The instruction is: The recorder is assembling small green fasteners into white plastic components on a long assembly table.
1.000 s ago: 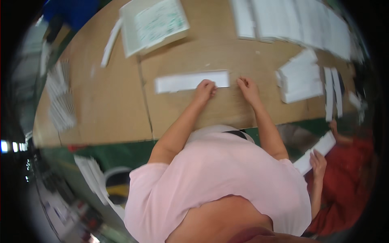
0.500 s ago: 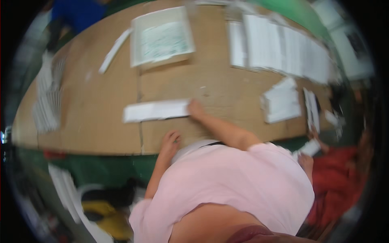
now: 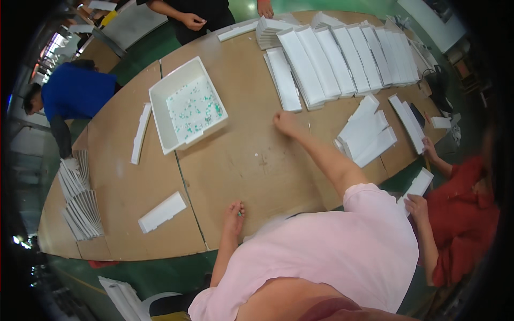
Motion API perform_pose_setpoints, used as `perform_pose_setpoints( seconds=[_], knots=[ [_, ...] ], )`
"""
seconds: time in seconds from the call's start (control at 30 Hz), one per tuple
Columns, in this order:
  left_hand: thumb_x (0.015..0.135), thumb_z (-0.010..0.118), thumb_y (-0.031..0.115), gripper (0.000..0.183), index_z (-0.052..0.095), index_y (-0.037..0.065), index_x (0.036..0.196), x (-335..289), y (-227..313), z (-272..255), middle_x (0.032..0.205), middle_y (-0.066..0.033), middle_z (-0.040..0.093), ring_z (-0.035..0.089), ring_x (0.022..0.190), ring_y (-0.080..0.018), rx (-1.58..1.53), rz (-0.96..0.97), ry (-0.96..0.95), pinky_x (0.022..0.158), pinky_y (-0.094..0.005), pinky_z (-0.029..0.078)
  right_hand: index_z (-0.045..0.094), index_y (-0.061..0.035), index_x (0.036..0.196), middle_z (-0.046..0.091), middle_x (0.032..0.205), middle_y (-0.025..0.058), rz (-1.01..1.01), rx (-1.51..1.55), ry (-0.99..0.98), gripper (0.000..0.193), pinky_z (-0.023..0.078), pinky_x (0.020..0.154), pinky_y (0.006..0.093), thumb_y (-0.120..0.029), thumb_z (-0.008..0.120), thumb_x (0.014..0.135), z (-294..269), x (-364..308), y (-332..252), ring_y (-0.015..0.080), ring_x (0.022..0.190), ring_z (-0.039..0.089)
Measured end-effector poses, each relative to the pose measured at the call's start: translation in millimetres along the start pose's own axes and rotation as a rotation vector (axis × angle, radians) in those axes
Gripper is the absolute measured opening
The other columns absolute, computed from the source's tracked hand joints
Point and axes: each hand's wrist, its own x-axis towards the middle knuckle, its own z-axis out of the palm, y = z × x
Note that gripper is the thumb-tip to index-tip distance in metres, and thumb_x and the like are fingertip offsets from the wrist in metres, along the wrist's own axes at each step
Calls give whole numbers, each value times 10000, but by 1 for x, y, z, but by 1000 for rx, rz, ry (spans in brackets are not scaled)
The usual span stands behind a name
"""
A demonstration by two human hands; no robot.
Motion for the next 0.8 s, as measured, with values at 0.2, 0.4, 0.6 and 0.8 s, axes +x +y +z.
perform_pose_setpoints(
  seconds=[0.2, 0.4, 0.6, 0.8],
  knots=[
    [853, 547, 94, 65, 549, 48, 898, 19, 6, 34, 747, -35, 560, 511, 630, -108, -9, -9, 17, 546, -224, 431, 575, 11, 918, 600, 934, 213, 100, -180, 143, 297, 469, 773, 431, -250, 533, 782, -42, 106, 1, 346, 884, 583],
    [859, 534, 87, 36, 537, 57, 879, 18, 8, 49, 737, -35, 553, 507, 626, -102, 112, -127, 89, 549, -211, 432, 573, 16, 914, 594, 949, 204, -89, -194, 165, 223, 476, 779, 427, -140, 483, 782, -22, 139, 42, 337, 913, 581],
    [864, 527, 83, 28, 530, 60, 849, 26, 13, 52, 736, -33, 547, 498, 621, -95, 140, -71, 37, 549, -200, 430, 576, -13, 861, 590, 905, 175, -79, -273, 255, 151, 502, 685, 407, -100, 487, 775, -40, 130, -3, 300, 850, 607],
    [868, 533, 96, 51, 534, 45, 871, 35, 22, 45, 753, -42, 548, 488, 625, -97, 158, -81, -107, 553, -201, 426, 541, -10, 792, 573, 841, 188, -193, -93, 200, 175, 477, 632, 413, -175, 489, 767, -56, 62, -9, 341, 763, 581]
  ],
)
